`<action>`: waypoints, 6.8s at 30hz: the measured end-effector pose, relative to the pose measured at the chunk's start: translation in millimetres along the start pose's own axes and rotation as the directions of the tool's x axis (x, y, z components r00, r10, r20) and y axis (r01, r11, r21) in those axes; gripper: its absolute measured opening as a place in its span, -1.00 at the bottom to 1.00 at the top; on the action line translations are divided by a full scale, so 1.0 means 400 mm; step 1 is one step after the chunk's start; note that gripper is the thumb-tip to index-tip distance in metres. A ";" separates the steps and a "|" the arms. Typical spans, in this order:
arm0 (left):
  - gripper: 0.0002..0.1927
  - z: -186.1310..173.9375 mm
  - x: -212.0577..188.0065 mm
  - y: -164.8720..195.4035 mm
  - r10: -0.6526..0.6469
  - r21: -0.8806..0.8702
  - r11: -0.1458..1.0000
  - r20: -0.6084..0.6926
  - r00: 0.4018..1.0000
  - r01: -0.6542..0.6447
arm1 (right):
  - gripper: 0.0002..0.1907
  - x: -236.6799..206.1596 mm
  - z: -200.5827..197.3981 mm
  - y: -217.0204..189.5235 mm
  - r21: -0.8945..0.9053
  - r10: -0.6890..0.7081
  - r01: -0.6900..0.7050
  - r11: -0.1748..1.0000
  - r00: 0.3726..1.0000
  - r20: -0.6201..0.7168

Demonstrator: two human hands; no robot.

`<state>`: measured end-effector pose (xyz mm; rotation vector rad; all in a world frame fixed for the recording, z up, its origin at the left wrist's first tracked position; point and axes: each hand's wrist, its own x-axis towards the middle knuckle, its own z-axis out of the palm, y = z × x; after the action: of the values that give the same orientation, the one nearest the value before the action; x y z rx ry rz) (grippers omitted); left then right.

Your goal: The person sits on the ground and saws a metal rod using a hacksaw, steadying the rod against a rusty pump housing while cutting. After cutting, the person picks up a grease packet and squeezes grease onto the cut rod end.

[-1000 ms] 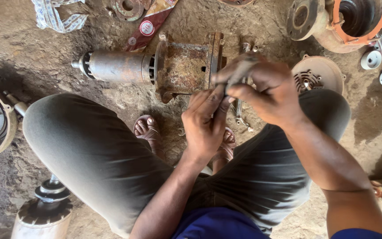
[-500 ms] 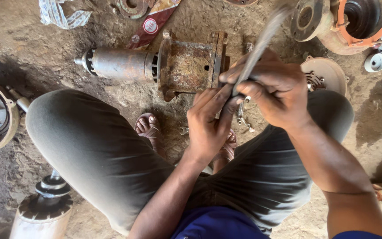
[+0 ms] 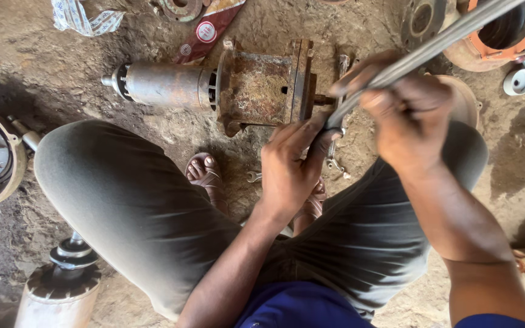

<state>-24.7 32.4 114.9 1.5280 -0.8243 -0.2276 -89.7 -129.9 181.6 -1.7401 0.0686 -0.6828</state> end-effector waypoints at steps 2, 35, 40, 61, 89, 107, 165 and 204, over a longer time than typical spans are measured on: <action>-0.72 0.005 -0.002 -0.005 -0.068 -0.005 0.998 0.024 0.997 0.069 | -0.90 -0.002 -0.008 0.008 0.086 0.025 -0.023 0.996 0.999 -0.028; -0.75 0.019 -0.011 -0.013 -0.070 0.117 0.992 0.147 0.987 0.053 | -0.96 0.007 -0.132 0.023 0.231 0.086 -0.013 0.973 0.947 -0.308; -0.74 0.013 -0.011 -0.008 -0.075 0.109 0.993 0.217 0.973 0.053 | -0.94 0.014 -0.154 0.014 0.254 0.148 -0.041 0.966 0.896 -0.419; -0.79 0.027 -0.020 -0.048 -0.187 0.186 0.975 0.379 0.907 0.123 | -0.96 0.020 -0.164 0.054 0.120 -0.059 0.099 0.988 0.954 -0.295; -0.83 0.001 -0.005 -0.014 -0.150 0.049 0.988 0.128 0.980 0.144 | -0.74 0.012 -0.059 0.012 0.066 0.098 -0.091 0.994 0.987 -0.124; -0.80 0.008 -0.014 -0.020 -0.167 -0.097 0.977 0.202 0.965 0.189 | -0.82 0.008 -0.071 0.001 0.153 0.081 -0.050 0.987 0.975 -0.208; -0.80 0.050 -0.038 -0.054 -0.325 0.029 0.929 0.541 0.776 0.369 | -0.76 -0.082 -0.386 0.188 0.276 0.018 0.167 0.947 0.826 -0.563; -0.81 0.014 -0.017 -0.052 -0.076 -0.010 0.997 -0.065 0.995 0.076 | -0.88 0.013 -0.043 0.026 -0.036 0.092 -0.088 0.995 0.986 0.137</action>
<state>-25.6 30.6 92.3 1.5530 -0.7139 -0.2357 -90.4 -150.1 176.4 -1.7973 0.0617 -0.4956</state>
